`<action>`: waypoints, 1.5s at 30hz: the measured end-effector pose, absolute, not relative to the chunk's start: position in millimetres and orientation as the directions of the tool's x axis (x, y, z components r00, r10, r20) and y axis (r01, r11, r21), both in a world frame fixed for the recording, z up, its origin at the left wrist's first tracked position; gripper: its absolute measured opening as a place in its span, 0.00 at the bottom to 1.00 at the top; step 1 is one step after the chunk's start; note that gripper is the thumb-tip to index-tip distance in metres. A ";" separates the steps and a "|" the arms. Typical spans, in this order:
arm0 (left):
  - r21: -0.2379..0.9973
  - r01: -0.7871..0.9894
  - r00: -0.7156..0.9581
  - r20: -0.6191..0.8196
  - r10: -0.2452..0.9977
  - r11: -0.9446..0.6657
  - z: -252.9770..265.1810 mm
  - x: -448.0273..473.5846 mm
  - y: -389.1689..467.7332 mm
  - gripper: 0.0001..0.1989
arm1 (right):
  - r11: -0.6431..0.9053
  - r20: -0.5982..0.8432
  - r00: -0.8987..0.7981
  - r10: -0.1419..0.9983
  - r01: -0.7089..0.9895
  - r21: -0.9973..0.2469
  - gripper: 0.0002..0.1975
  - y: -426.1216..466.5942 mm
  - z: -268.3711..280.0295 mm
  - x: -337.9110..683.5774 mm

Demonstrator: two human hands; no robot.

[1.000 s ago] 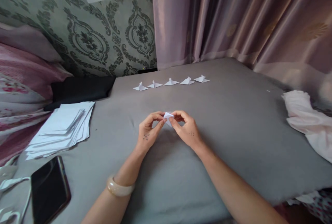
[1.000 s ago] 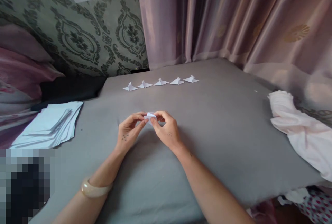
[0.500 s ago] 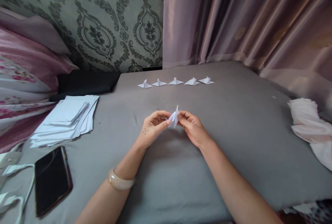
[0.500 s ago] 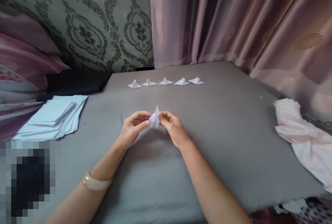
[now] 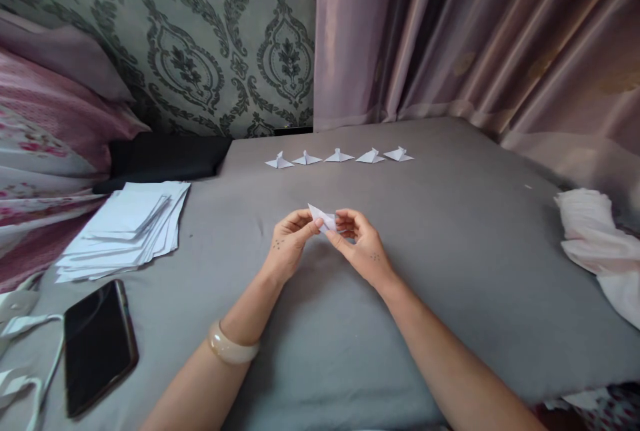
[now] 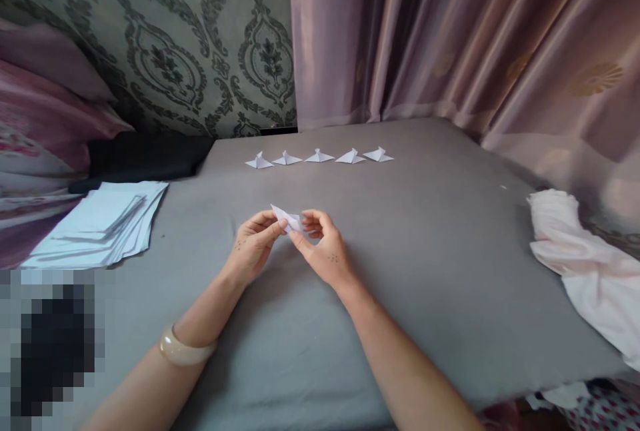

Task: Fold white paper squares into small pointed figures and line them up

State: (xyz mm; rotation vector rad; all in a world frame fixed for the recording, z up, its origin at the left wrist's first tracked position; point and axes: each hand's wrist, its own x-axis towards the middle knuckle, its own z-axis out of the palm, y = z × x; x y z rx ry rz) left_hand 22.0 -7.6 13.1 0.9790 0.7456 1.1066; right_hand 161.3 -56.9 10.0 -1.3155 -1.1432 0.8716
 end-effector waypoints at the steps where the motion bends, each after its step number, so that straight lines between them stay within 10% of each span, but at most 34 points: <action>1: 0.908 -0.392 0.299 -0.029 0.954 0.151 13.4 22.7 -7.6 0.08 | 0.088 0.103 0.214 0.971 0.076 -0.993 0.18 -57.2 9.4 159.9; 5: 0.903 -0.391 0.321 -0.047 0.946 0.178 13.9 27.1 -9.7 0.09 | 0.103 0.104 0.196 0.975 0.014 -0.995 0.11 -58.2 7.4 154.5; 10: 0.936 -0.339 0.204 -0.020 0.979 0.089 9.8 31.3 -12.1 0.12 | 0.225 0.335 0.269 0.903 0.370 -0.901 0.05 -61.3 8.7 153.2; 24: 0.843 -0.423 0.297 -0.218 0.930 0.333 16.8 26.1 -10.7 0.14 | 0.342 0.470 -0.066 0.880 0.775 -0.532 0.25 -70.8 12.8 156.6; 30: 0.844 -0.396 0.221 -0.295 0.930 0.362 12.8 23.5 -6.9 0.14 | 0.311 0.429 0.049 0.902 0.615 -0.724 0.24 -68.3 16.5 160.3; 37: 0.864 -0.324 0.292 -0.297 0.909 0.386 8.1 22.9 -8.0 0.13 | -0.052 -0.070 0.296 0.953 -0.068 -0.996 0.14 -52.1 7.0 164.3; 45: 0.960 -0.028 0.287 -0.258 0.922 0.277 4.1 21.2 -7.5 0.08 | -0.147 -0.120 0.282 0.952 0.075 -0.986 0.13 -46.0 -10.3 172.5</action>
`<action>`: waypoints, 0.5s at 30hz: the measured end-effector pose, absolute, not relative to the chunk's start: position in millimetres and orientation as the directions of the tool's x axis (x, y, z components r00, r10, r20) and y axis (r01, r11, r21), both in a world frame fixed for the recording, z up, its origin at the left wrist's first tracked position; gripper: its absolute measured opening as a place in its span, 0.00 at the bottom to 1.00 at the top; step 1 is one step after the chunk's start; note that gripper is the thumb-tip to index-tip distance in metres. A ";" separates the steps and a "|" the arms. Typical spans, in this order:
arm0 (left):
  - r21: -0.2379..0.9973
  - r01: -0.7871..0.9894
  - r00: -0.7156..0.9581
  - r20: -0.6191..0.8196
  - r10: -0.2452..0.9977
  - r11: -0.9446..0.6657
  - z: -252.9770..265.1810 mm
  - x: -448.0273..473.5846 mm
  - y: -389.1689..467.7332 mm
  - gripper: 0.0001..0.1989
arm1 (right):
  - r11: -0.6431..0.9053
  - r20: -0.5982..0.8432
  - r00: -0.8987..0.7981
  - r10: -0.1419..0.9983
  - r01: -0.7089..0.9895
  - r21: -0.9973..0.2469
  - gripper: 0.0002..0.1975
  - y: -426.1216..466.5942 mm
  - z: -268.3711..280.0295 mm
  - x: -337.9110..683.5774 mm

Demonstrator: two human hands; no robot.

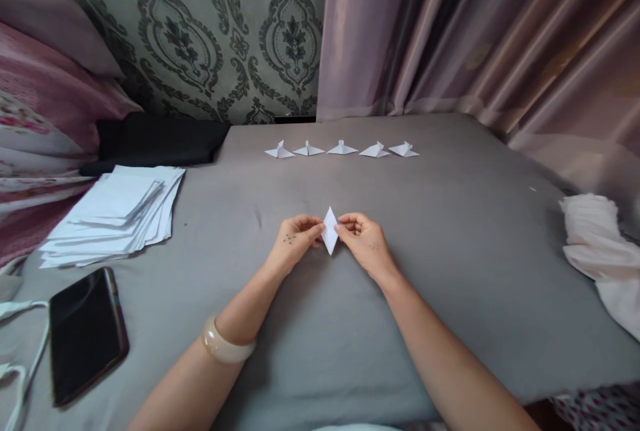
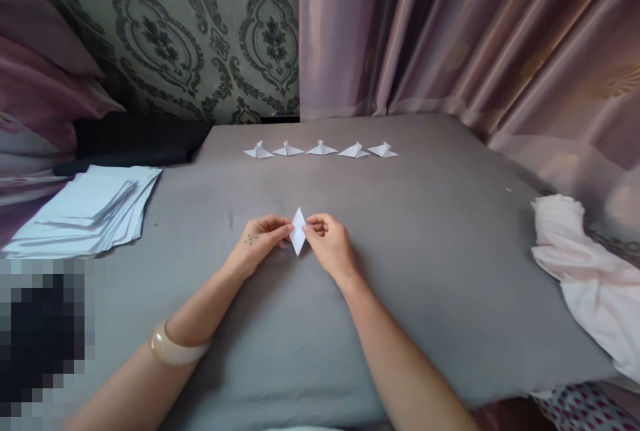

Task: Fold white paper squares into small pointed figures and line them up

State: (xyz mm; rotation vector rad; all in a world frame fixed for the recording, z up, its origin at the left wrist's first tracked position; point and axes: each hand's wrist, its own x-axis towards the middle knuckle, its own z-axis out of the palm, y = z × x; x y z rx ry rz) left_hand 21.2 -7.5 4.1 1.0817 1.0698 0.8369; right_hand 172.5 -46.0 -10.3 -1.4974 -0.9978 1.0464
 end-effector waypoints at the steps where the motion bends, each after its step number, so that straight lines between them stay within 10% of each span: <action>1: 0.972 0.029 0.286 -0.232 0.930 0.234 3.5 20.8 -7.3 0.08 | -0.144 -0.106 0.273 0.956 0.123 -0.982 0.11 -45.2 -12.0 173.4; 15: 0.943 0.323 0.255 -0.004 0.967 -0.081 -3.5 17.2 -5.9 0.05 | -0.073 0.052 0.190 0.980 0.599 -0.798 0.06 -46.0 -5.1 164.6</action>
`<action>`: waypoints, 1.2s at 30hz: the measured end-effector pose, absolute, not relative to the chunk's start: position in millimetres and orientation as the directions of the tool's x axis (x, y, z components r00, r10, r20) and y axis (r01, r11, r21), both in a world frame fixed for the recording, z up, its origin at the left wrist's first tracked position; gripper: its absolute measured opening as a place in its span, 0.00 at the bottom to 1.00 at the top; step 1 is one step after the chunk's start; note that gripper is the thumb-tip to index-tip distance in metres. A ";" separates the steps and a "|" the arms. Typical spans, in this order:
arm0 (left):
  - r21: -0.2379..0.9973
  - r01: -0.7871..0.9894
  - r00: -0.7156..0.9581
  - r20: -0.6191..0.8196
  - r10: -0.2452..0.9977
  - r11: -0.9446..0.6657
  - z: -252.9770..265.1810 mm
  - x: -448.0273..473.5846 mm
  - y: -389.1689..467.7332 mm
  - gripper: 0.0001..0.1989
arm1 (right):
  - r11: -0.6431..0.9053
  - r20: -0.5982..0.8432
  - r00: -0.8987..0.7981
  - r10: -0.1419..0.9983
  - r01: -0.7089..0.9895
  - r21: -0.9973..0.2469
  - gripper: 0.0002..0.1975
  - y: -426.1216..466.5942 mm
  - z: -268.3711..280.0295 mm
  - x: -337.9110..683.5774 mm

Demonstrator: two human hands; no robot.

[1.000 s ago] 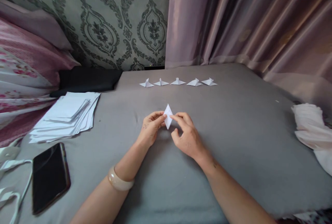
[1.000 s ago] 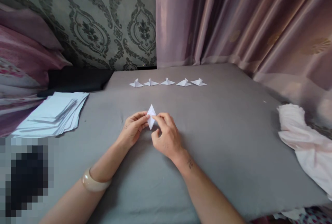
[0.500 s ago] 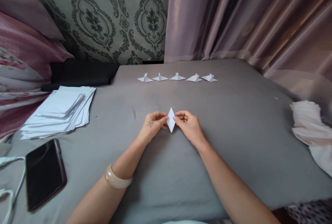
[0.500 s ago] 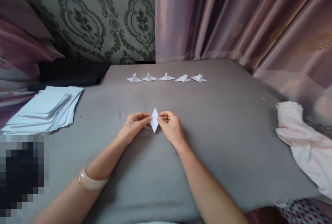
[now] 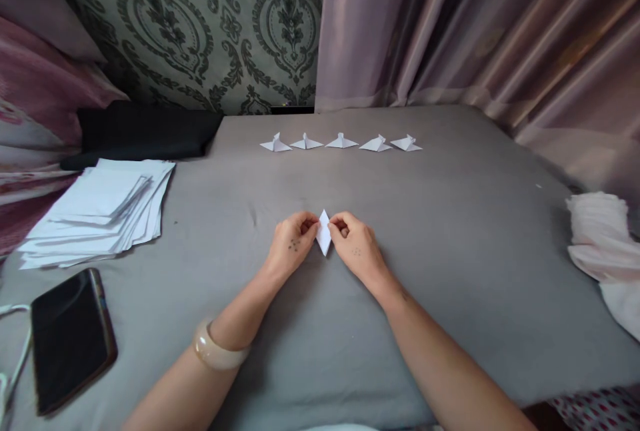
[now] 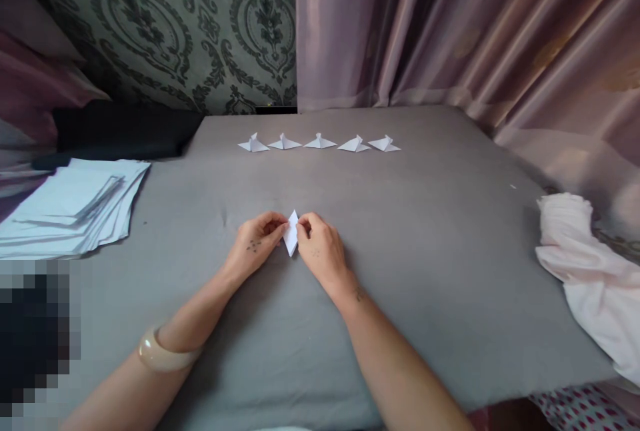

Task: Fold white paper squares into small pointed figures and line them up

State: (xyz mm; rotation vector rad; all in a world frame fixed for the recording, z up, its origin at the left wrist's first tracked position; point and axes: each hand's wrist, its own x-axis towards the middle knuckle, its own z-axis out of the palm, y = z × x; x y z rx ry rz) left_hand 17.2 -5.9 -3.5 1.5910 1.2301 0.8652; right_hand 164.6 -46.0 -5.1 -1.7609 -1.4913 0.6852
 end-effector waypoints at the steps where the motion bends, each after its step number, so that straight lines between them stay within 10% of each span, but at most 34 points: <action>1: 0.928 0.350 0.260 0.032 0.965 -0.125 -3.2 17.3 -5.5 0.05 | -0.044 0.083 0.172 0.982 0.627 -0.778 0.06 -46.4 -5.4 163.8; 13: 0.701 0.515 0.531 0.192 0.825 -0.494 -6.4 7.6 -0.2 0.13 | 0.103 0.156 0.018 0.988 0.678 -0.728 0.09 -53.2 -7.9 169.9; 36: 0.765 0.535 0.519 0.038 0.854 -0.359 3.9 0.0 4.4 0.06 | 0.027 0.077 0.034 0.996 0.741 -0.671 0.08 -53.1 -4.6 171.8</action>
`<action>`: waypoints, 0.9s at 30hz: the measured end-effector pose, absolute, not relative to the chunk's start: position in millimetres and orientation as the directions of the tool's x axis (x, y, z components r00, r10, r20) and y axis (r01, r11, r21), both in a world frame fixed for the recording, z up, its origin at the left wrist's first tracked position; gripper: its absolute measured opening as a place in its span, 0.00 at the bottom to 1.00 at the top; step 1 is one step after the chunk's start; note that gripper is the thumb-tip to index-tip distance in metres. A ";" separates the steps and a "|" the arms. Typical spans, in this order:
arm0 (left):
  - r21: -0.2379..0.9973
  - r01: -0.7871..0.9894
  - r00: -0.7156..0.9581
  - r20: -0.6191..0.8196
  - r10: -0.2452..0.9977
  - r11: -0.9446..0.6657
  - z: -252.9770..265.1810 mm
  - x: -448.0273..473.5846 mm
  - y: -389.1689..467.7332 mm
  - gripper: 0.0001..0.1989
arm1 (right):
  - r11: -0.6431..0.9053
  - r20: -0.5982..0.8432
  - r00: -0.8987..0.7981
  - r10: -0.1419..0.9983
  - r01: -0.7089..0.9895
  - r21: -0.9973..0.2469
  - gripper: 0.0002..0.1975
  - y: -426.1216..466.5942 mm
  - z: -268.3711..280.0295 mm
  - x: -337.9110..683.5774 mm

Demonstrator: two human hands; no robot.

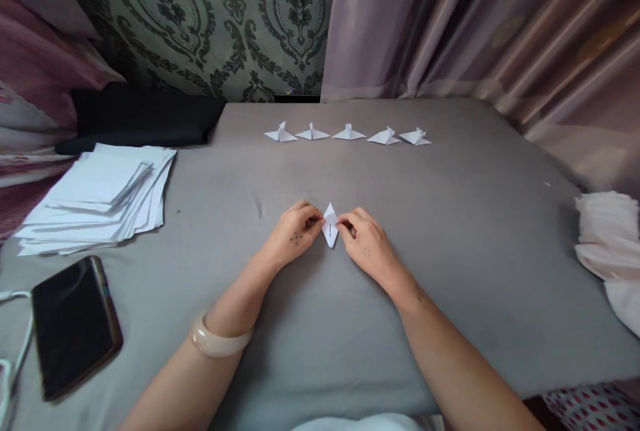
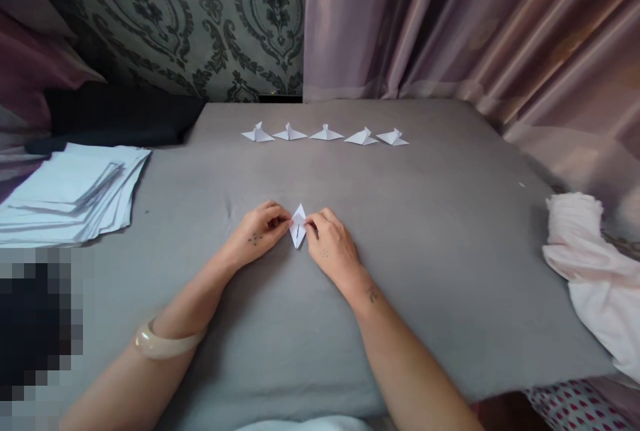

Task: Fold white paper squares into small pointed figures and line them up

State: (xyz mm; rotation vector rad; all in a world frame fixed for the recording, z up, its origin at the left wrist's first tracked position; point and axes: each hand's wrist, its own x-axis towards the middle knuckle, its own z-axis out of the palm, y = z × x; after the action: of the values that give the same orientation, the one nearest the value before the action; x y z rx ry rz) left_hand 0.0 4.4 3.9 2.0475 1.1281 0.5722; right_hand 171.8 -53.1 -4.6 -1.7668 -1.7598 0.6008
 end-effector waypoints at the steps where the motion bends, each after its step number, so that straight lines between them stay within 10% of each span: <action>1: 0.762 0.540 0.508 0.044 0.860 -0.358 3.8 1.0 3.9 0.06 | 0.027 0.075 0.033 0.997 0.736 -0.677 0.08 -53.3 -4.4 172.4; 27: 0.728 0.577 0.418 0.125 0.900 -0.369 -6.6 7.7 0.6 0.06 | -0.072 0.044 0.134 0.990 0.751 -0.657 0.06 -45.6 -4.5 166.6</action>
State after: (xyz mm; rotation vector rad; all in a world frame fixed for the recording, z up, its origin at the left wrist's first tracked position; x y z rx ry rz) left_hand 7.7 0.6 -6.6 2.0755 1.2462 0.6972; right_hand 166.6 -45.6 -4.5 -1.8783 -1.6692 0.5786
